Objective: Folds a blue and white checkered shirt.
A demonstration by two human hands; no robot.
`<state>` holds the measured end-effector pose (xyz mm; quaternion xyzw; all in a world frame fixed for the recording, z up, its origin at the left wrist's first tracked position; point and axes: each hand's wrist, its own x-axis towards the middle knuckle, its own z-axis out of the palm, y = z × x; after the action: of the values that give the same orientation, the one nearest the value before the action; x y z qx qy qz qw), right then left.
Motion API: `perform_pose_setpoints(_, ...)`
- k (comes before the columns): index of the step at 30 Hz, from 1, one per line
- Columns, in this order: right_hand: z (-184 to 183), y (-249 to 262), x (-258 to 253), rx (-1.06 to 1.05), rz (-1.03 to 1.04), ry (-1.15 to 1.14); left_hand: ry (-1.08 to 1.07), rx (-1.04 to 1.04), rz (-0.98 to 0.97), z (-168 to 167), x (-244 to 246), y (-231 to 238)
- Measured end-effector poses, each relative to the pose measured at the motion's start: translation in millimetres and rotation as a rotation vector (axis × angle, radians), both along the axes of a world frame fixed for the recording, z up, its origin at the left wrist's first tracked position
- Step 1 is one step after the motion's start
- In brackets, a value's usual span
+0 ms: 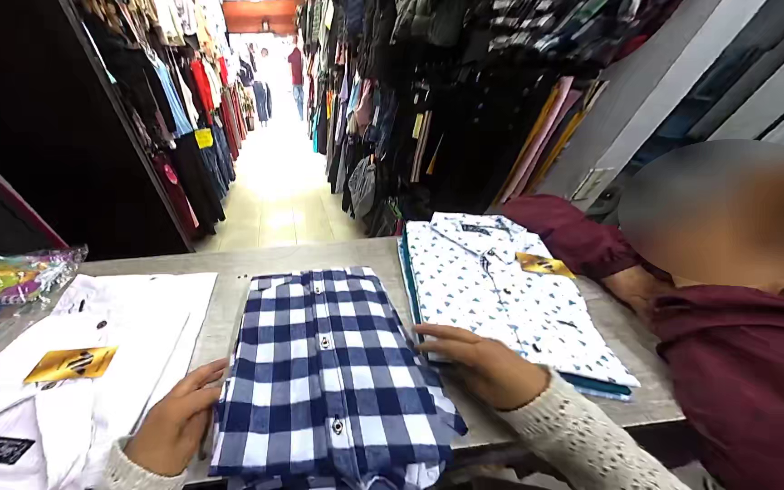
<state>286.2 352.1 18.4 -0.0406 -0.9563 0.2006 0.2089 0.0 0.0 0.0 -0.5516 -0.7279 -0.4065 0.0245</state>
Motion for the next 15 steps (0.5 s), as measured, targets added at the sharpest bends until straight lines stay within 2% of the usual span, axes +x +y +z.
perform_pose_setpoints(2, -1.7, -7.8, 12.7, -0.099, -0.113, 0.042, -0.197, -0.015, 0.125, 4.9, 13.5, -14.8)
perform_pose_setpoints(4, 1.4, -28.8, 19.0, -0.264, -0.121, -0.041, -0.566, -0.07, 0.223, 19.4, 35.3, -14.1)
perform_pose_setpoints(5, 3.8, -42.3, 19.8, -0.3, -0.063, -0.096, -0.677, -0.09, 0.212, 20.9, 41.7, -11.1)
perform_pose_setpoints(8, 3.2, -78.3, 14.1, -0.159, 0.07, -0.139, -0.834, -0.044, 0.07, 18.2, 53.8, 5.0)
perform_pose_setpoints(10, -3.4, -83.1, 5.1, -0.031, 0.068, -0.036, -1.007, 0.083, 0.018, 26.7, 59.4, 21.5)
perform_pose_setpoints(11, -5.2, -79.7, 1.3, -0.03, 0.056, 0.023, -1.102, 0.172, -0.005, 32.7, 59.9, 28.6)
perform_pose_setpoints(13, -3.6, -63.7, -5.9, -0.11, 0.0, 0.163, -1.191, 0.355, -0.049, 42.0, 56.9, 38.9)
perform_pose_setpoints(15, 9.6, -46.2, -12.7, -0.278, -0.055, 0.274, -1.227, 0.5, -0.095, 49.4, 53.1, 50.6)
